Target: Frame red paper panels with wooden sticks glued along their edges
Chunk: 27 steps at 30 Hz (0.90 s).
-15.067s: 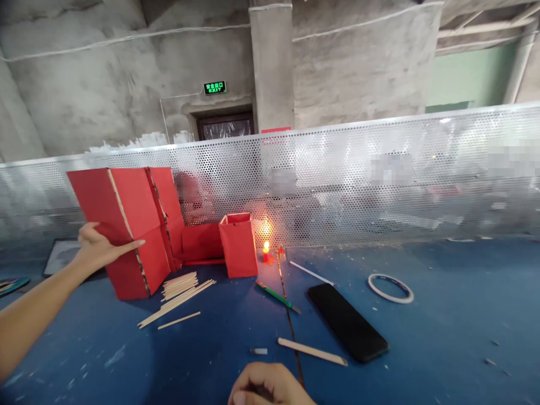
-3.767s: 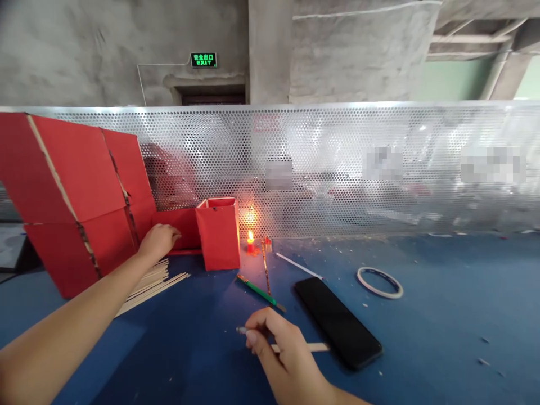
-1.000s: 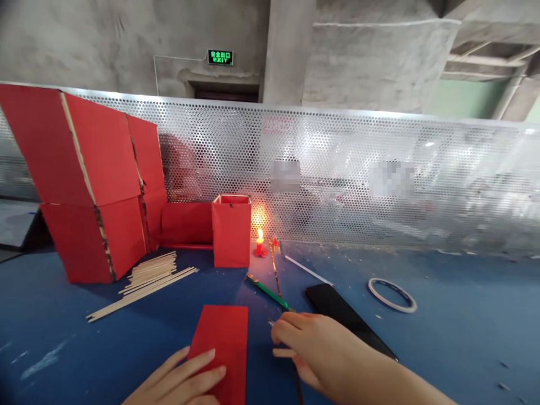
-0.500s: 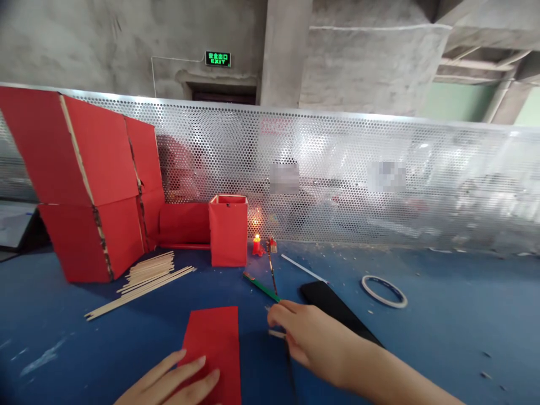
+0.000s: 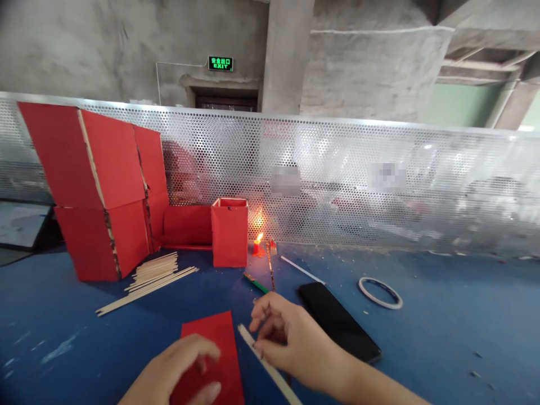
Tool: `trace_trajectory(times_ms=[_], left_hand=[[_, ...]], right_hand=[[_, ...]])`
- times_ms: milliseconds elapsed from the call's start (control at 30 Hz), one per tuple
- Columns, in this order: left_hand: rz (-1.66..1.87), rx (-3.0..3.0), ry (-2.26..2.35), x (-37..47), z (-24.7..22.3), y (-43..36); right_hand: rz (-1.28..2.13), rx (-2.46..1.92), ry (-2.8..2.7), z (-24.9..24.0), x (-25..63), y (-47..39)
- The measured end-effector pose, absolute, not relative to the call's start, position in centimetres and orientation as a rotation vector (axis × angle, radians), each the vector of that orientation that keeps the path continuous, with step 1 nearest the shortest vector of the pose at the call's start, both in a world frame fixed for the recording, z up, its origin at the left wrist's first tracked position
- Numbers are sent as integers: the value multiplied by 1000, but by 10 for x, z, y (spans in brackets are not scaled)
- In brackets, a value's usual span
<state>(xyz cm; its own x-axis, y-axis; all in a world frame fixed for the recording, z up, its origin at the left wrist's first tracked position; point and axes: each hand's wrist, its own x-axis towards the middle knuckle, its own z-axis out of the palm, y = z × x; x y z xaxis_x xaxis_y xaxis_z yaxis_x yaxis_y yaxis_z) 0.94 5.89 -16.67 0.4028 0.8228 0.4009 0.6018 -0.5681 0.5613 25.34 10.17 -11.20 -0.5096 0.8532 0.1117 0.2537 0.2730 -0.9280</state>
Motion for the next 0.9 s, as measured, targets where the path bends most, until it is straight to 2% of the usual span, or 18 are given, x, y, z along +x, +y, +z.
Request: trace_trajectory(times_ms=[100, 267, 900], left_hand=[[1005, 2021, 1210, 24, -155, 69], [1074, 1831, 1120, 33, -163, 81], [973, 2020, 1133, 28, -164, 81]], right_hand=[[1310, -950, -1802, -123, 244, 93], [1329, -944, -1716, -147, 241, 92], [1197, -880, -1844, -161, 238, 82]])
